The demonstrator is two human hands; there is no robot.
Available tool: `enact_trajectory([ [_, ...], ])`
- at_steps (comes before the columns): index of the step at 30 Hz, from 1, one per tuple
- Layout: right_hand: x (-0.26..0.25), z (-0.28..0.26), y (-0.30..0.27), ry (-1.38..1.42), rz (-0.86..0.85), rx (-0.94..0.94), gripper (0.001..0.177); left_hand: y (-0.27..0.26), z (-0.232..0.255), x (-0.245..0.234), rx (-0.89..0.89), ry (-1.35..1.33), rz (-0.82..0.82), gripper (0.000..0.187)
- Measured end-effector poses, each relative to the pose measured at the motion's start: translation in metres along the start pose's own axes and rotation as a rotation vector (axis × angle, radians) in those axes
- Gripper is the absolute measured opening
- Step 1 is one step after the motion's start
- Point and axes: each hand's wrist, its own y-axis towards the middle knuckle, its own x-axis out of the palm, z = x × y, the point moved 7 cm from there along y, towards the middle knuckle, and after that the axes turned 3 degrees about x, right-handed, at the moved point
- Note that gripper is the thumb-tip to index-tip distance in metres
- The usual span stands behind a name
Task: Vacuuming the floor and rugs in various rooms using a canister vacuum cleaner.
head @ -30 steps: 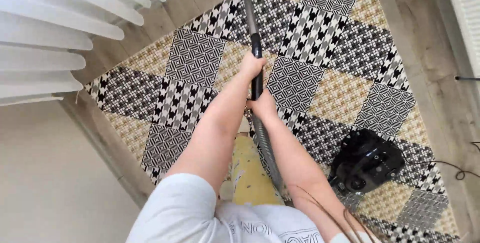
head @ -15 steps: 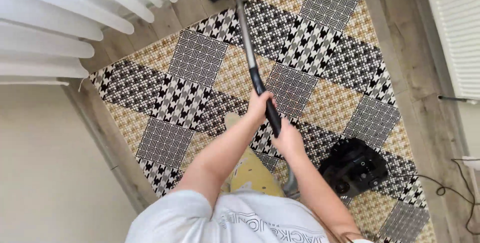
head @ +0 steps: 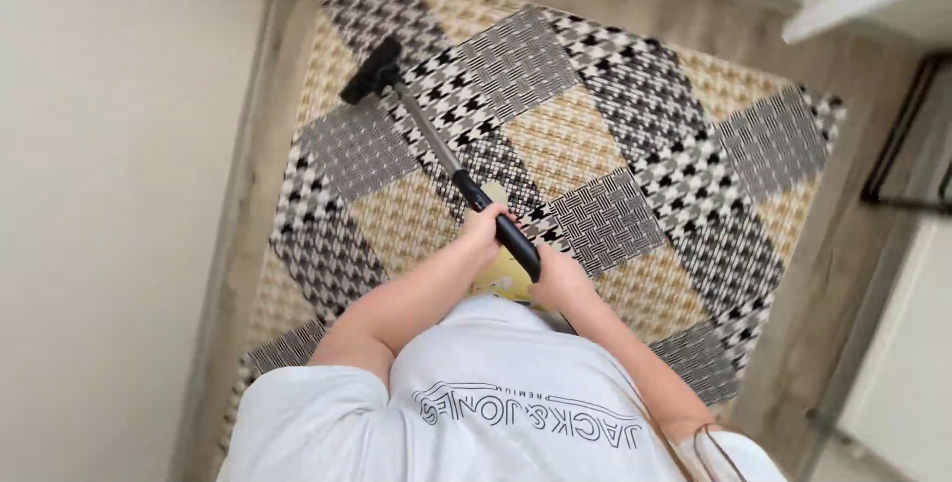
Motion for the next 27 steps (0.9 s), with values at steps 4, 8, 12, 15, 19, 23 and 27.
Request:
enact_trajectory([
  [4,-0.003,-0.046,0.0,-0.166,-0.109,-0.202,0.047,-0.023,0.013,-0.044,0.104,-0.175,0.129,0.012],
  [8,0.006,-0.082,-0.018,-0.39,-0.266,-0.353,0.042,-0.079,0.007,-0.081,0.231,-0.434,0.206,0.013],
  [12,0.032,-0.093,-0.024,-0.532,-0.325,-0.554,0.043,-0.112,-0.021,-0.119,0.28,-0.738,0.306,0.01],
  [15,0.063,-0.095,-0.005,-0.66,-0.378,-0.661,0.037,-0.07,-0.07,-0.163,0.265,-0.927,0.275,0.007],
  [19,0.096,-0.066,0.039,-0.856,-0.417,-0.789,0.028,-0.012,-0.122,-0.175,0.296,-1.128,0.273,0.008],
  [23,0.07,-0.038,0.1,-1.04,-0.358,-0.916,0.029,0.036,-0.128,-0.111,0.361,-1.342,0.241,0.012],
  [27,-0.024,-0.038,0.13,-1.15,-0.364,-0.784,0.025,0.052,-0.091,-0.015,0.419,-1.42,0.191,0.011],
])
